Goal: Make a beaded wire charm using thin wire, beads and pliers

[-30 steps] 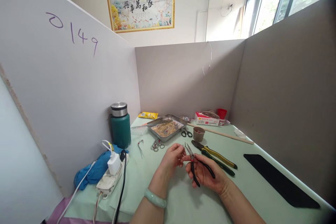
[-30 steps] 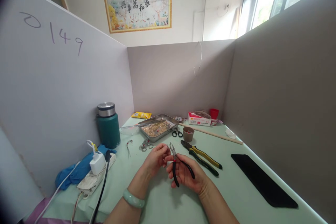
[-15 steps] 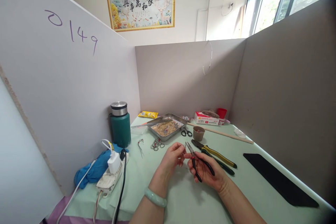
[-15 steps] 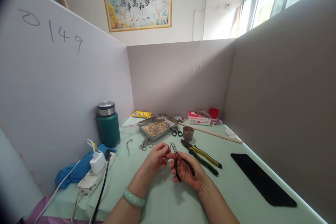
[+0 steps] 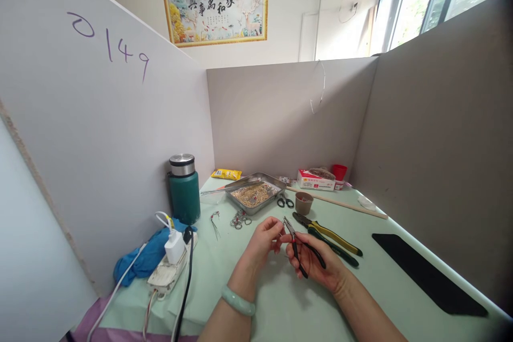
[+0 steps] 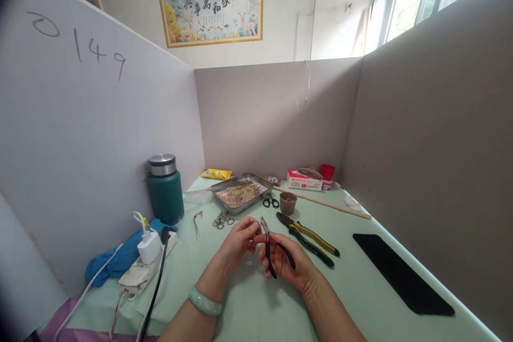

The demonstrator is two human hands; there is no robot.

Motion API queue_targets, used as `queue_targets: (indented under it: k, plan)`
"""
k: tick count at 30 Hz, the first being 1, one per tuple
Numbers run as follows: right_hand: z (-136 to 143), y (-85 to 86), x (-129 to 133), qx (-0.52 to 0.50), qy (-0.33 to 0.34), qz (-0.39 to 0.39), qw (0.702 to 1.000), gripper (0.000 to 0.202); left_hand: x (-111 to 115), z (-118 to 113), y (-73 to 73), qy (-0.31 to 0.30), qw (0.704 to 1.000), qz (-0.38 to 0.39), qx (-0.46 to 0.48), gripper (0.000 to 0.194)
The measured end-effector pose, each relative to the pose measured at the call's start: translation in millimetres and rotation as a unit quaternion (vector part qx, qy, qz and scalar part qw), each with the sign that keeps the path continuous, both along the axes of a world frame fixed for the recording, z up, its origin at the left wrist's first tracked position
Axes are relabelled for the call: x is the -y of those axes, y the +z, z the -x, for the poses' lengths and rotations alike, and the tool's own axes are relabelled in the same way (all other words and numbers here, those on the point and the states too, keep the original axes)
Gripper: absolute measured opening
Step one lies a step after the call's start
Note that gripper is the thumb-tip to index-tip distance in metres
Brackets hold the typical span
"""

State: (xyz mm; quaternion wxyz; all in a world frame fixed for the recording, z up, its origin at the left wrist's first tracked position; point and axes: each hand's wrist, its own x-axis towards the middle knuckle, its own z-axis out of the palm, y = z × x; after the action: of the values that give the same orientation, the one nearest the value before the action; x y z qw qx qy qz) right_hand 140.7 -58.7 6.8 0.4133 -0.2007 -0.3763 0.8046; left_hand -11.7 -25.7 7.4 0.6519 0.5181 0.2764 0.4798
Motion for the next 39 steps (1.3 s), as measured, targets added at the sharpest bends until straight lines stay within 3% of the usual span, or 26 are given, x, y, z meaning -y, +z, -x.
queue_targets:
  k: [11,21,28,39]
  plan:
    - [-0.1,-0.6,0.4,-0.004,0.0,-0.005,1.0,0.032,-0.7,-0.5,-0.1,0.003,1.0,0.002,-0.006,0.033]
    - [-1.7,1.0,-0.3,-0.008,-0.017,0.003,1.0,0.03,-3.1,-6.0,-2.0,0.033,0.994,-0.055,-0.091,0.029]
    - [-4.6,1.2,1.1,-0.027,0.03,0.001,0.999,0.035,-4.8,-5.0,-1.8,0.034,0.995,-0.054,-0.074,0.03]
    - [-4.0,1.0,-0.9,-0.013,-0.001,0.006,1.0,0.032,-4.9,-5.9,-1.8,0.031,0.995,-0.067,-0.07,0.034]
